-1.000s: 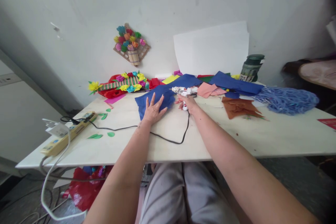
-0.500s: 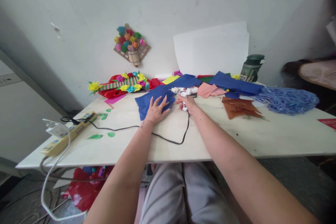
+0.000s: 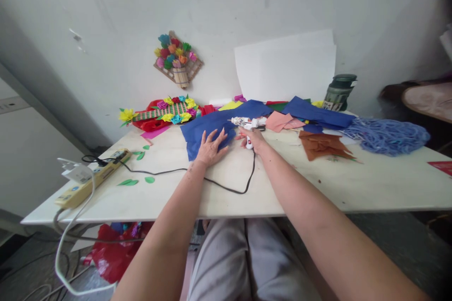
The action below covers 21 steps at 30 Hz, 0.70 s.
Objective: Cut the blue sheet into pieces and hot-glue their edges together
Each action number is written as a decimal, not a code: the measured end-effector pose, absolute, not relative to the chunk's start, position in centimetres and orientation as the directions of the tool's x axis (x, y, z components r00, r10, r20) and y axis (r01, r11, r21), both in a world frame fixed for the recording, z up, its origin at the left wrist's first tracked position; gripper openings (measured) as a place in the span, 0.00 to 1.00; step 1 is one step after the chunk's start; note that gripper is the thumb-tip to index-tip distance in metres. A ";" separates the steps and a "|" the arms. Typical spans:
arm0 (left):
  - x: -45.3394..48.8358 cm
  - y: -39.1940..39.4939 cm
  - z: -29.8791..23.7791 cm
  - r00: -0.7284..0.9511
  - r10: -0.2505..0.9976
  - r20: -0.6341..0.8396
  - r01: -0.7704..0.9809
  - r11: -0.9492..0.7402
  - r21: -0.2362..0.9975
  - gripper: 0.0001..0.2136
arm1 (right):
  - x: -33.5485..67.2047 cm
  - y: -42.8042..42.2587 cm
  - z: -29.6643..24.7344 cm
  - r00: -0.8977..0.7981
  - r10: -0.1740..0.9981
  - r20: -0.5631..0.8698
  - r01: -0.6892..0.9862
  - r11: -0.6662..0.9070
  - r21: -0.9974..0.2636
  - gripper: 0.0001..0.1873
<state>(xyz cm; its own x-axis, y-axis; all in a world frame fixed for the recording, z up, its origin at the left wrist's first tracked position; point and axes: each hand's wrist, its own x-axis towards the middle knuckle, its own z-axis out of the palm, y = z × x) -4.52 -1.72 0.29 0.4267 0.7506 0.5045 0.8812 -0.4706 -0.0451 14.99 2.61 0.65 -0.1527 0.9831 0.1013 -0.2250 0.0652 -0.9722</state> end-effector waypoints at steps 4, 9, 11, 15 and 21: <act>-5.5 -1.7 0.7 0.190 0.744 0.641 0.946 -0.314 0.083 0.26 | 15.1 2.7 0.7 -0.142 0.987 0.073 -0.236 0.038 -0.971 0.14; -6.6 -1.7 0.7 -0.157 0.720 0.676 0.966 -0.029 0.256 0.27 | 15.1 2.6 0.9 -0.143 0.988 0.062 -0.243 0.026 -0.970 0.14; -6.7 -1.5 0.5 -0.165 0.737 0.655 0.967 -0.011 0.256 0.28 | 15.0 2.4 1.0 -0.142 0.988 0.057 -0.241 0.021 -0.970 0.13; -6.7 -1.1 0.1 -0.165 0.774 0.612 0.969 0.011 0.247 0.31 | 15.0 2.2 1.2 -0.126 0.991 0.054 -0.239 0.023 -0.971 0.13; -6.3 -1.7 0.4 -0.045 0.771 0.635 0.982 -0.083 0.171 0.30 | 14.9 2.0 1.2 -0.125 0.991 0.053 -0.231 0.023 -0.973 0.14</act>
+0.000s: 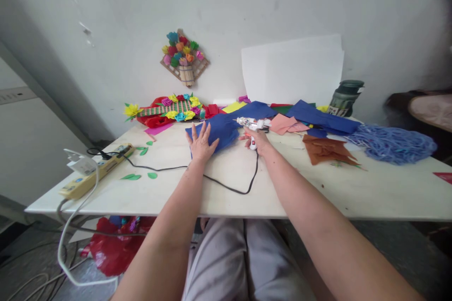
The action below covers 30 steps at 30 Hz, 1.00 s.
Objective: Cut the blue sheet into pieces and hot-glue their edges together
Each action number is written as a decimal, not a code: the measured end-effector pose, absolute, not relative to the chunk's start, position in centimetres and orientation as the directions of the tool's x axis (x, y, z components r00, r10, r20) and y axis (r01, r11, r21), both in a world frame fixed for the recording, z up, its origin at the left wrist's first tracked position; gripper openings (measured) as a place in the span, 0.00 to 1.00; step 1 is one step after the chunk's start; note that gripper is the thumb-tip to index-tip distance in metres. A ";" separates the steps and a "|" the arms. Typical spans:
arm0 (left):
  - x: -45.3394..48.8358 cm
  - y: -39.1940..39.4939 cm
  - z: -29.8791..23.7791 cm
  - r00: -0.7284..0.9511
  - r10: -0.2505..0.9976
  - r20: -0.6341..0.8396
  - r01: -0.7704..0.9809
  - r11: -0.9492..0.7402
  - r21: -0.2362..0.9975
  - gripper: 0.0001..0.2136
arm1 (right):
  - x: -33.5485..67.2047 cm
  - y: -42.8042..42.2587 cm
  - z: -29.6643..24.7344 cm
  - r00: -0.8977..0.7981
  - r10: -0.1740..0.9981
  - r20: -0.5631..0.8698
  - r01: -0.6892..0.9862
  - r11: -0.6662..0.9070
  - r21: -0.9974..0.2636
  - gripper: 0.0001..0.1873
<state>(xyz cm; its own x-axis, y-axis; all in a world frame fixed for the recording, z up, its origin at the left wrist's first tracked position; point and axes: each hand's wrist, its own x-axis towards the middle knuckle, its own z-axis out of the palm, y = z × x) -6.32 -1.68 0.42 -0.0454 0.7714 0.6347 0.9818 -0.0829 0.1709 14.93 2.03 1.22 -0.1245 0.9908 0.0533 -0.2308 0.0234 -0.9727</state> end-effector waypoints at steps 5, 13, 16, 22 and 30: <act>-5.2 -2.0 0.6 0.310 0.737 0.601 0.924 -0.382 -0.008 0.26 | 14.9 1.9 1.3 -0.113 0.993 0.046 -0.221 0.020 -0.975 0.13; -4.5 -1.5 0.1 0.447 0.739 0.504 0.865 -0.501 -0.032 0.28 | 14.9 2.4 0.8 -0.132 0.988 0.077 -0.240 0.043 -0.970 0.12; -4.6 -1.5 0.0 0.445 0.746 0.496 0.866 -0.500 -0.025 0.30 | 14.9 2.5 0.7 -0.137 0.988 0.069 -0.236 0.035 -0.971 0.12; -4.4 -1.3 -0.2 0.468 0.754 0.460 0.863 -0.501 -0.057 0.31 | 14.9 2.3 0.9 -0.138 0.988 0.073 -0.241 0.038 -0.970 0.11; -4.2 -1.5 -0.2 0.485 0.744 0.461 0.851 -0.522 -0.053 0.31 | 14.9 2.3 0.8 -0.138 0.987 0.080 -0.239 0.045 -0.970 0.13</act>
<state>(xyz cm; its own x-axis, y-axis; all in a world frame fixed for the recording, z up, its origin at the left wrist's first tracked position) -4.23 -1.51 -0.18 0.4848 0.7436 0.4605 0.8512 -0.5221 -0.0530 14.91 2.33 0.81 -0.1382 0.9872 0.0799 -0.2387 0.0451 -0.9700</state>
